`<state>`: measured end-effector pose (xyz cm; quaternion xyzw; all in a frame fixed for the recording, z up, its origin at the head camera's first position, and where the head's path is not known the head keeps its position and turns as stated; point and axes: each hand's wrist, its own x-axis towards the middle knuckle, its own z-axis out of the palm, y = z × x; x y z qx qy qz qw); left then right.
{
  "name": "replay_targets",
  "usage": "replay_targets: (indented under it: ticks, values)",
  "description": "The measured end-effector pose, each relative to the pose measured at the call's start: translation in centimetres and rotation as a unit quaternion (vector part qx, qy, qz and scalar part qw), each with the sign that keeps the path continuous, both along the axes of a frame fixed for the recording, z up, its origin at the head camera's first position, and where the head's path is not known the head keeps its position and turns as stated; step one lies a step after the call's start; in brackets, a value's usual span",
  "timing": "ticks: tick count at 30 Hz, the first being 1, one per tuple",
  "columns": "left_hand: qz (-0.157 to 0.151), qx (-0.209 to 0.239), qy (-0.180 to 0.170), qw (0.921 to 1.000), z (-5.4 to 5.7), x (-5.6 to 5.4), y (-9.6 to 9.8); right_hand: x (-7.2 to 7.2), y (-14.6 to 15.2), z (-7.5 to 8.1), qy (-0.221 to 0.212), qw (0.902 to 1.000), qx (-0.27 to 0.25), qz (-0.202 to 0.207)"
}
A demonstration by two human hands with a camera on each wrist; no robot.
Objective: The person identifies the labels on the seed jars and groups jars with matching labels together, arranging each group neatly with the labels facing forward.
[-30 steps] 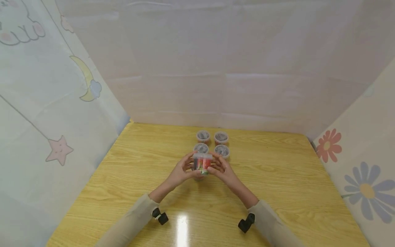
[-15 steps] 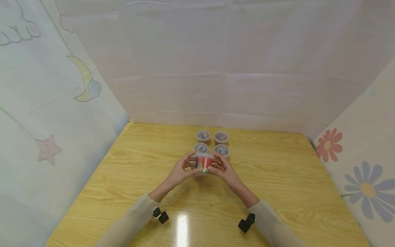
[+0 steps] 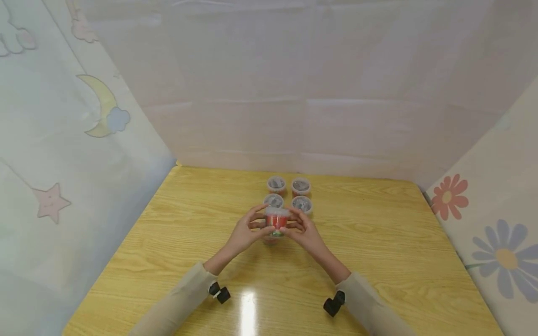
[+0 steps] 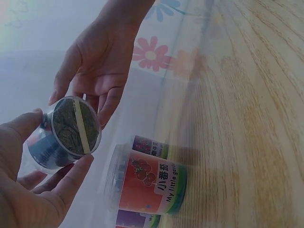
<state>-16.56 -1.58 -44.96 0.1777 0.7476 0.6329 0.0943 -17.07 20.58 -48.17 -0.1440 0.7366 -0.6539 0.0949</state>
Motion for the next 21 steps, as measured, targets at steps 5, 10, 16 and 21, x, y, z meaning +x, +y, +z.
replay_targets:
  ticks: [5,10,16,21]
  values:
    - [0.017,0.021,-0.019,0.9995,-1.9,-0.9,0.1,0.0,-0.1,0.0,0.009,0.9999,-0.003,0.006]
    - [0.005,0.063,-0.045,0.9970,-2.0,-1.1,-0.1,-0.1,0.1,0.0,-0.018,0.9986,-0.044,0.025]
    - [-0.020,0.090,-0.075,0.9928,-0.3,-0.6,-0.3,-0.3,0.4,-0.2,-0.040,0.9962,-0.062,0.047]
    - [-0.025,0.098,-0.083,0.9914,-0.3,-0.5,-0.2,-0.5,0.5,-0.5,-0.046,0.9942,-0.072,0.066]
